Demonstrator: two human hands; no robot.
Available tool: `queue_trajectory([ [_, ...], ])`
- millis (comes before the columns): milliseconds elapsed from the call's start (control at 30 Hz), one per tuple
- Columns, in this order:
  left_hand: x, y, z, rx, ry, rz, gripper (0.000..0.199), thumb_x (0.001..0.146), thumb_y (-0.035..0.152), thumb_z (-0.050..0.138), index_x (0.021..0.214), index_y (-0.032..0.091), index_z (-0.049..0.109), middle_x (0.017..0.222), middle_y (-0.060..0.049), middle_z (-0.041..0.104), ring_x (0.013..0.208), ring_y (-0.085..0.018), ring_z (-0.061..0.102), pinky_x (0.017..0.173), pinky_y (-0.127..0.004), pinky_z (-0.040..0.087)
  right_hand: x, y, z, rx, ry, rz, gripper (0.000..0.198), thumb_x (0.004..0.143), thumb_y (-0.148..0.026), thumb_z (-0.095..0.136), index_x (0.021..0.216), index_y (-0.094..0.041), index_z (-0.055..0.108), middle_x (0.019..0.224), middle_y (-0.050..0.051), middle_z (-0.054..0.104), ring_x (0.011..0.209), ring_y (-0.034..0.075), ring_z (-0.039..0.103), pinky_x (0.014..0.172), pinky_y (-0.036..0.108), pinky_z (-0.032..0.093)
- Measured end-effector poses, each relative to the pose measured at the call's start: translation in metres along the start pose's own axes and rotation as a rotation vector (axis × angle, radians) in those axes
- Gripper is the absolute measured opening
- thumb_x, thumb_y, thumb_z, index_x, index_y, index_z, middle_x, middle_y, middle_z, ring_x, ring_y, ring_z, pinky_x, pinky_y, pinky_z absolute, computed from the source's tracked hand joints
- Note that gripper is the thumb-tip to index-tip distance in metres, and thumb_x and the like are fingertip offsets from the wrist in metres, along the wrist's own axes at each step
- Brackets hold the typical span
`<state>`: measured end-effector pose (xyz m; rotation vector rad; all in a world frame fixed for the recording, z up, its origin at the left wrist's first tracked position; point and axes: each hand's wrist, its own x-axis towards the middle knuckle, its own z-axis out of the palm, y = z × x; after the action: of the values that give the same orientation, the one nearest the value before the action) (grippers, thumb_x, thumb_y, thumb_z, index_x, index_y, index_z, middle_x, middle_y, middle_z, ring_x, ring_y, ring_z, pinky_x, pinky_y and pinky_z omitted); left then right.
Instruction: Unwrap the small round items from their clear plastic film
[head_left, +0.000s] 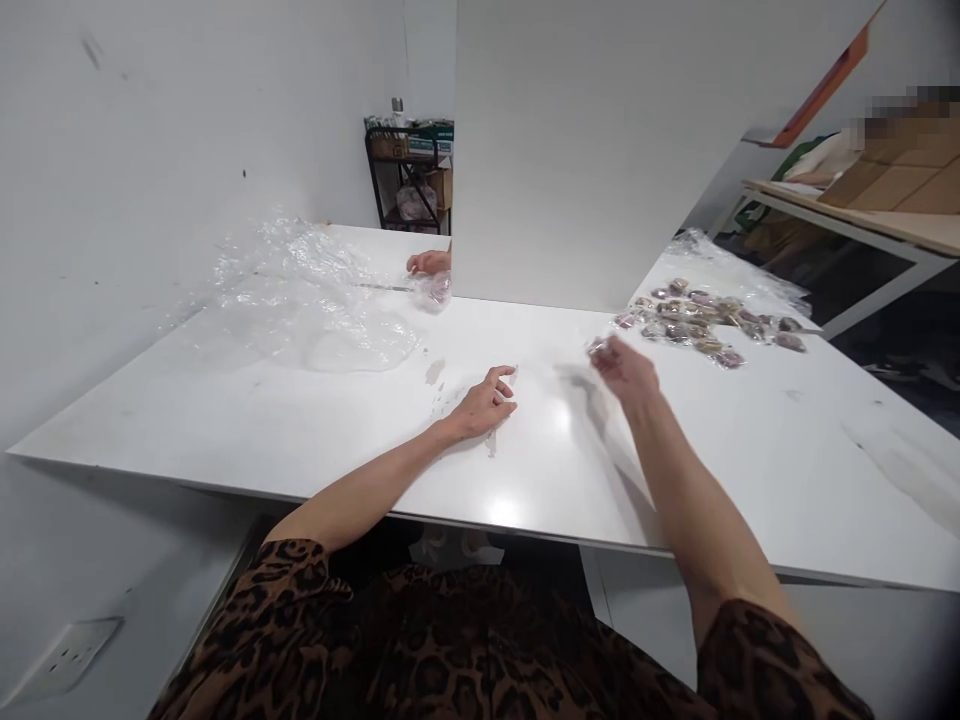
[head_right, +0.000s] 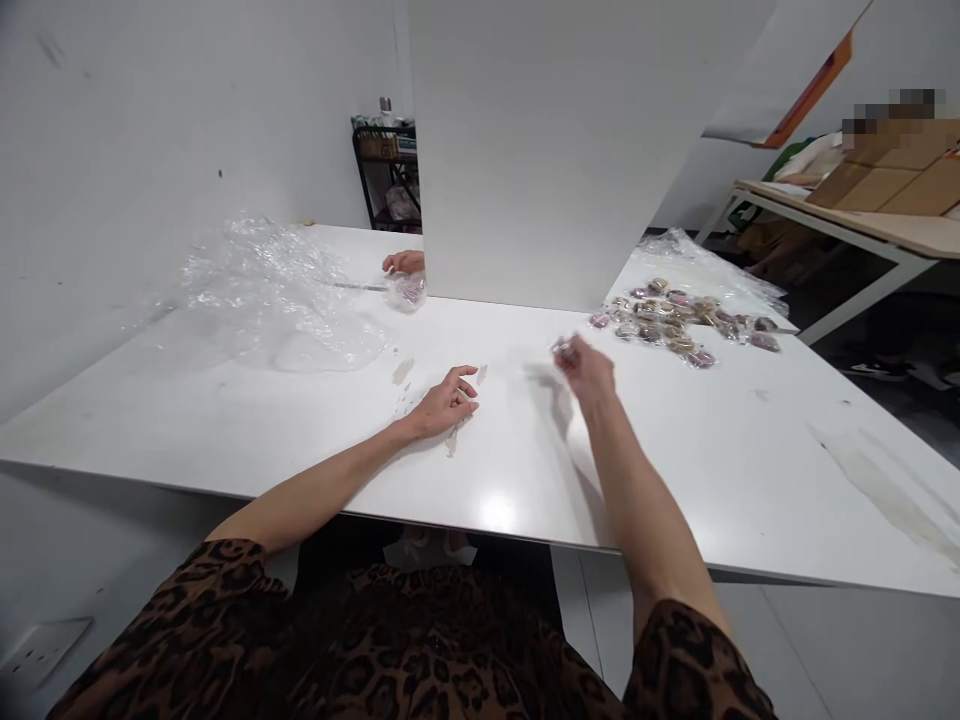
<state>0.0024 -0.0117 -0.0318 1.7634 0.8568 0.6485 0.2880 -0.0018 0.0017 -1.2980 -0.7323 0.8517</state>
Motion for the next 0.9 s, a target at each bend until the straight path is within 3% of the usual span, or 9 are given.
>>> queue_trajectory([
  [33, 0.000, -0.001, -0.001, 0.018, 0.000, 0.009, 0.057, 0.089, 0.026, 0.064, 0.142, 0.025, 0.042, 0.112, -0.003, 0.058, 0.075, -0.009, 0.063, 0.081, -0.030, 0.050, 0.016, -0.010, -0.005, 0.157, 0.221, 0.018, 0.032, 0.094, -0.044, 0.068, 0.079, -0.023, 0.049, 0.074, 0.002, 0.058, 0.073, 0.015, 0.062, 0.066, 0.031, 0.058],
  [133, 0.001, -0.002, 0.000, 0.097, 0.009, 0.049, 0.051, 0.091, 0.024, 0.059, 0.141, 0.025, 0.045, 0.111, -0.003, 0.060, 0.074, -0.010, 0.062, 0.078, -0.029, 0.051, 0.036, -0.021, -0.009, 0.259, 0.369, 0.030, 0.019, 0.105, -0.033, 0.048, 0.088, -0.023, 0.050, 0.079, 0.001, 0.058, 0.077, 0.010, 0.066, 0.074, 0.024, 0.060],
  [200, 0.000, -0.003, 0.002, 0.158, 0.006, 0.067, 0.045, 0.093, 0.023, 0.055, 0.138, 0.023, 0.049, 0.110, -0.004, 0.062, 0.074, -0.011, 0.062, 0.078, -0.030, 0.052, 0.024, -0.008, 0.000, 0.227, 0.282, 0.078, 0.014, 0.097, -0.027, 0.060, 0.086, -0.022, 0.051, 0.075, 0.000, 0.059, 0.070, 0.010, 0.066, 0.071, 0.023, 0.061],
  [300, -0.002, -0.002, 0.002, 0.298, 0.010, 0.115, 0.034, 0.097, 0.024, 0.050, 0.129, 0.021, 0.058, 0.116, -0.007, 0.065, 0.082, -0.015, 0.064, 0.085, -0.033, 0.054, -0.012, 0.027, 0.022, 0.183, 0.099, 0.162, 0.030, 0.071, -0.018, 0.084, 0.085, -0.020, 0.058, 0.075, 0.002, 0.067, 0.067, 0.014, 0.068, 0.065, 0.027, 0.061],
  [367, -0.003, 0.002, -0.004, 0.465, 0.024, 0.157, 0.031, 0.099, 0.024, 0.047, 0.126, 0.020, 0.061, 0.127, -0.010, 0.064, 0.097, -0.020, 0.067, 0.094, -0.037, 0.053, -0.035, 0.045, 0.031, 0.121, -0.050, 0.163, 0.035, 0.063, -0.022, 0.090, 0.088, -0.019, 0.065, 0.080, 0.004, 0.072, 0.067, 0.015, 0.069, 0.063, 0.027, 0.060],
  [467, -0.003, 0.010, -0.030, 0.712, 0.077, 0.071, 0.033, 0.101, 0.027, 0.046, 0.130, 0.020, 0.060, 0.136, -0.013, 0.060, 0.115, -0.027, 0.065, 0.100, -0.040, 0.051, -0.051, 0.055, 0.036, -0.098, -0.265, 0.086, 0.036, 0.067, -0.038, 0.089, 0.092, -0.018, 0.072, 0.083, 0.005, 0.074, 0.067, 0.013, 0.066, 0.062, 0.025, 0.055],
  [667, -0.010, 0.013, -0.120, 0.798, 0.161, -0.487, 0.047, 0.101, 0.045, 0.050, 0.140, 0.019, 0.053, 0.128, -0.017, 0.068, 0.121, -0.032, 0.064, 0.101, -0.040, 0.046, -0.044, 0.056, 0.027, -0.314, -0.377, 0.026, 0.043, 0.072, -0.052, 0.085, 0.098, -0.019, 0.074, 0.087, 0.006, 0.075, 0.077, 0.015, 0.067, 0.074, 0.030, 0.053],
  [767, -0.013, -0.002, -0.149, 0.854, 0.391, -0.560, 0.054, 0.101, 0.042, 0.049, 0.148, 0.015, 0.047, 0.141, -0.021, 0.060, 0.130, -0.034, 0.058, 0.108, -0.042, 0.042, -0.040, 0.059, 0.023, -0.341, -0.428, 0.023, 0.045, 0.074, -0.054, 0.083, 0.101, -0.020, 0.074, 0.089, 0.006, 0.075, 0.080, 0.017, 0.067, 0.077, 0.032, 0.053],
  [900, -0.004, -0.025, -0.151, 0.910, 0.629, -0.541, 0.054, 0.101, 0.033, 0.048, 0.150, 0.011, 0.048, 0.151, -0.023, 0.052, 0.142, -0.036, 0.046, 0.118, -0.047, 0.034, -0.039, 0.059, 0.024, -0.370, -0.439, 0.034, 0.045, 0.073, -0.055, 0.082, 0.101, -0.020, 0.074, 0.090, 0.007, 0.074, 0.082, 0.018, 0.065, 0.078, 0.033, 0.053],
])
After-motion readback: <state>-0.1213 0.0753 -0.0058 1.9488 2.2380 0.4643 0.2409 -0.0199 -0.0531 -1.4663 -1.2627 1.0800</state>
